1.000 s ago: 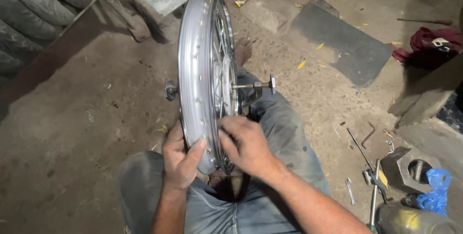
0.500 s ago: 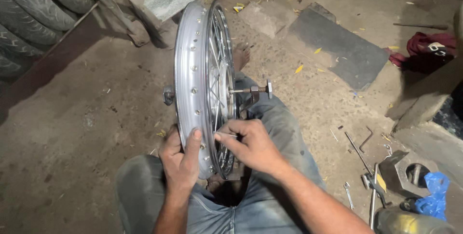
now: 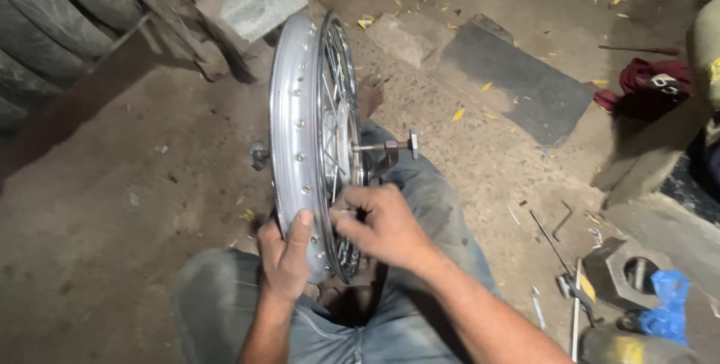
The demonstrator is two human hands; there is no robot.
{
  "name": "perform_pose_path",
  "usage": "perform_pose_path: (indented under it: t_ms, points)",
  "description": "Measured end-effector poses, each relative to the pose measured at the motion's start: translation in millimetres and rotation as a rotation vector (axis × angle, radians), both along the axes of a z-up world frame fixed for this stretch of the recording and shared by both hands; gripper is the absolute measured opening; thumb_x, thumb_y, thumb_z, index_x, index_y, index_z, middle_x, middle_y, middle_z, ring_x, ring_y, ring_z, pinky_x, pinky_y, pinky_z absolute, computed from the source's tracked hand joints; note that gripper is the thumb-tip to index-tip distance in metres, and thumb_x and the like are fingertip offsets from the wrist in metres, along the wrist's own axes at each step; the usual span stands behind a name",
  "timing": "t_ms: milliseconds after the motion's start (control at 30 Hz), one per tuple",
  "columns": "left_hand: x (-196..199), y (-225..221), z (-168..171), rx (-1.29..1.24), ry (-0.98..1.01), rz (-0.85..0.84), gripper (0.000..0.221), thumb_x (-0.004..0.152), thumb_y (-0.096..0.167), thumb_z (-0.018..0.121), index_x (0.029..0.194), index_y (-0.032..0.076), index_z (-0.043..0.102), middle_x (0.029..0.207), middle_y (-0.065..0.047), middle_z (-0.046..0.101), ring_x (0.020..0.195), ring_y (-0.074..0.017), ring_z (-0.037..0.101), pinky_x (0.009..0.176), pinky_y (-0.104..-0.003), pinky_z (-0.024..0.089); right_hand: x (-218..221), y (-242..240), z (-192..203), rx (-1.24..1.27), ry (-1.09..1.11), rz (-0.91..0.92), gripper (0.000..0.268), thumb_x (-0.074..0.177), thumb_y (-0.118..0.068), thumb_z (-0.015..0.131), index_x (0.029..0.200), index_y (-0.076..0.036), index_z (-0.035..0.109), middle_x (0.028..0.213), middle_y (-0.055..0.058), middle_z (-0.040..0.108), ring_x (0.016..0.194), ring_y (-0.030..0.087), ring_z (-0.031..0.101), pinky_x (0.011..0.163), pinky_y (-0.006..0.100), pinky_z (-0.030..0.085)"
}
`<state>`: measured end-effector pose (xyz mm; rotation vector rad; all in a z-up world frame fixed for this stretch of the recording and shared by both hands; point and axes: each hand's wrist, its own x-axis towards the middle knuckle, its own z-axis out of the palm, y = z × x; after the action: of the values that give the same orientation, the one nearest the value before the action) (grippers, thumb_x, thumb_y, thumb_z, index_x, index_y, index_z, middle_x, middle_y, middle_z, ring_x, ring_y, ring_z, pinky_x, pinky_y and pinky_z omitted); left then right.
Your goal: The person uses a spoke wrench to adjust the tension of spokes on a bicycle wheel mounted in a truing stand. They rotate the wheel periodically to check alignment and continue tightening or loosening individual spokes.
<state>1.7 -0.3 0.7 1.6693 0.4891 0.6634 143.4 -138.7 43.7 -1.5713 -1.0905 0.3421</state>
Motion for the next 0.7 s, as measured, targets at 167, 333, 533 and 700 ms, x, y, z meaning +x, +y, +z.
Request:
perform_pose_path:
  t_ms: [167, 333, 533, 700]
  points:
    - [-1, 3, 3, 0.028, -0.086, -0.041, 0.037, 0.102, 0.029, 0.056, 0.105, -0.004, 0.073, 0.09, -0.006, 0.073, 0.08, -0.0123, 0.064, 0.073, -0.029, 0.052, 4, 5, 8, -0.154, -0.04, 0.004, 0.018, 0.084, -0.021, 0.075, 0.078, -0.004, 0.07, 0.061, 0.015, 0.062, 0.053, 0.029, 0.064, 0.053, 0.038, 0.048]
    - [-2, 4, -8, -0.044, -0.102, -0.074, 0.036, 0.103, 0.029, 0.055, 0.104, -0.003, 0.072, 0.088, -0.005, 0.072, 0.079, -0.0111, 0.064, 0.073, -0.028, 0.053, 4, 1, 0, -0.011, -0.142, 0.011, 0.016, 0.085, -0.017, 0.073, 0.079, -0.003, 0.066, 0.068, 0.015, 0.063, 0.061, 0.029, 0.065, 0.056, 0.037, 0.049]
    - [-5, 6, -23, -0.048, -0.122, -0.033, 0.03, 0.106, 0.024, 0.06, 0.106, -0.004, 0.069, 0.087, -0.005, 0.064, 0.08, -0.0109, 0.056, 0.072, -0.028, 0.048, 22, 13, -7, 0.062, 0.296, 0.112, 0.006, 0.091, -0.01, 0.072, 0.095, -0.005, 0.07, 0.068, 0.001, 0.063, 0.059, 0.007, 0.056, 0.053, 0.025, 0.046]
    - [-1, 8, -18, -0.222, -0.212, -0.149, 0.034, 0.101, 0.022, 0.059, 0.12, -0.006, 0.064, 0.109, -0.009, 0.071, 0.098, -0.015, 0.065, 0.09, -0.031, 0.051, 31, 44, -16, 0.205, 0.671, 0.186, 0.007, 0.097, -0.008, 0.069, 0.093, -0.004, 0.065, 0.07, -0.003, 0.062, 0.058, 0.006, 0.059, 0.052, 0.022, 0.047]
